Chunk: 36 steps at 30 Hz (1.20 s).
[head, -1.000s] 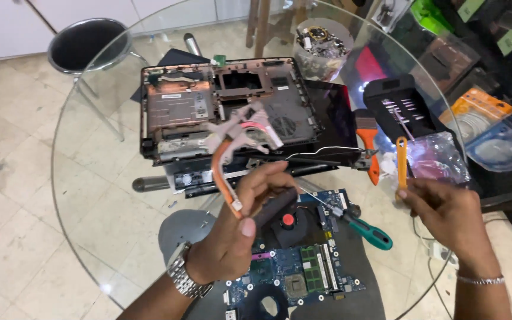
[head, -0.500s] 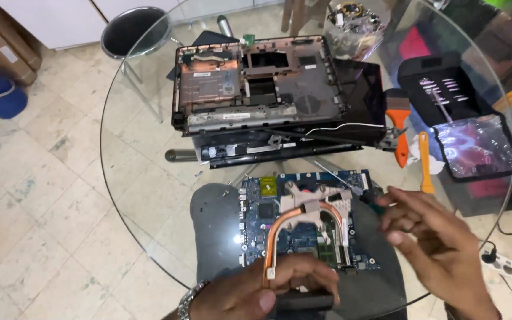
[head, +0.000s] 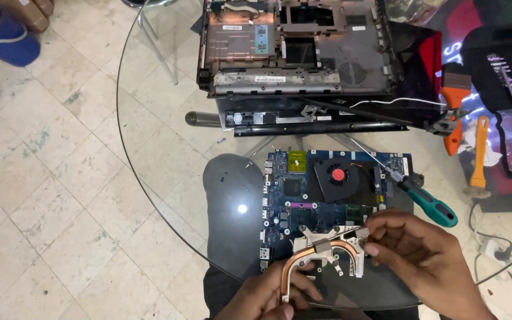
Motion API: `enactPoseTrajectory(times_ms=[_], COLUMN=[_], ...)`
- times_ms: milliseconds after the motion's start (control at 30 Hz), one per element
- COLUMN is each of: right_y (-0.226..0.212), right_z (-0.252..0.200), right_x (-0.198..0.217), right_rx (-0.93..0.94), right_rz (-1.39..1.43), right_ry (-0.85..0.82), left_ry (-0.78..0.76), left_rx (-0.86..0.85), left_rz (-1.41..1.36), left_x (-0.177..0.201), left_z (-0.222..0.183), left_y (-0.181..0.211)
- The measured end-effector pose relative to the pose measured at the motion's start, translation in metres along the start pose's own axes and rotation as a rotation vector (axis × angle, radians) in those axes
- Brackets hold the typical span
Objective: Cleaning a laptop heatsink with a brush and attempting to reinstall it onto the motherboard.
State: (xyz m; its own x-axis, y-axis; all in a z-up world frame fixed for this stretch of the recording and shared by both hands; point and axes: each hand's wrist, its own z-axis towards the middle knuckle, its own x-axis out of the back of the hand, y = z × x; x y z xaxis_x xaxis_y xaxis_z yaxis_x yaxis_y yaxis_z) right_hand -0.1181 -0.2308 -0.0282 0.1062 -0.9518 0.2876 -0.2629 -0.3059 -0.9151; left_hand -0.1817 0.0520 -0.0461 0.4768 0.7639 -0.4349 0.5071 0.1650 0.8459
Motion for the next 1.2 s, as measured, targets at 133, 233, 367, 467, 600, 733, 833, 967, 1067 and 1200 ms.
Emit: enactPoseTrajectory(times_ms=[133, 233, 367, 467, 600, 733, 833, 967, 1067, 1200], right_y=[-0.002, 0.000, 0.002, -0.006, -0.021, -0.021, 0.001, -0.021, -0.012, 0.003], right_z=[-0.004, -0.011, -0.028, -0.035, -0.039, -0.051, -0.061, -0.042, -0.032, -0.011], right_x=[-0.009, -0.010, -0.019, -0.031, -0.042, -0.039, -0.023, -0.027, -0.021, -0.015], right_rx=[-0.098, -0.191, -0.041, 0.082, 0.297, 0.334, 0.049, 0.208, 0.213, 0.204], right_rz=[0.056, 0.022, -0.034, -0.075, -0.410, -0.464, -0.013, -0.596, -0.655, -0.724], right_ry=[0.016, 0.038, 0.005, -0.006, 0.072, 0.117, -0.061, -0.001, -0.005, -0.126], left_ry=[0.233, 0.505, 0.567, 0.583, 0.837, 0.689, 0.828, 0.516, 0.265, 0.442], left_rx=[0.103, 0.312, 0.582, 0.571, -0.209, 0.086, -0.201, 0.269, 0.470, -0.062], left_rz=[0.101, 0.348, 0.643, 0.599, 0.851, 0.838, 0.875, 0.701, 0.629, 0.749], left_x=[-0.013, -0.020, -0.007, -0.001, -0.019, -0.018, -0.025, -0.013, -0.004, 0.002], left_z=[-0.009, -0.012, -0.016, -0.019, -0.018, -0.011, -0.009, -0.007, -0.019, -0.030], left_y=[0.017, 0.021, 0.006, -0.009, -0.045, -0.065, -0.057, -0.013, 0.011, 0.009])
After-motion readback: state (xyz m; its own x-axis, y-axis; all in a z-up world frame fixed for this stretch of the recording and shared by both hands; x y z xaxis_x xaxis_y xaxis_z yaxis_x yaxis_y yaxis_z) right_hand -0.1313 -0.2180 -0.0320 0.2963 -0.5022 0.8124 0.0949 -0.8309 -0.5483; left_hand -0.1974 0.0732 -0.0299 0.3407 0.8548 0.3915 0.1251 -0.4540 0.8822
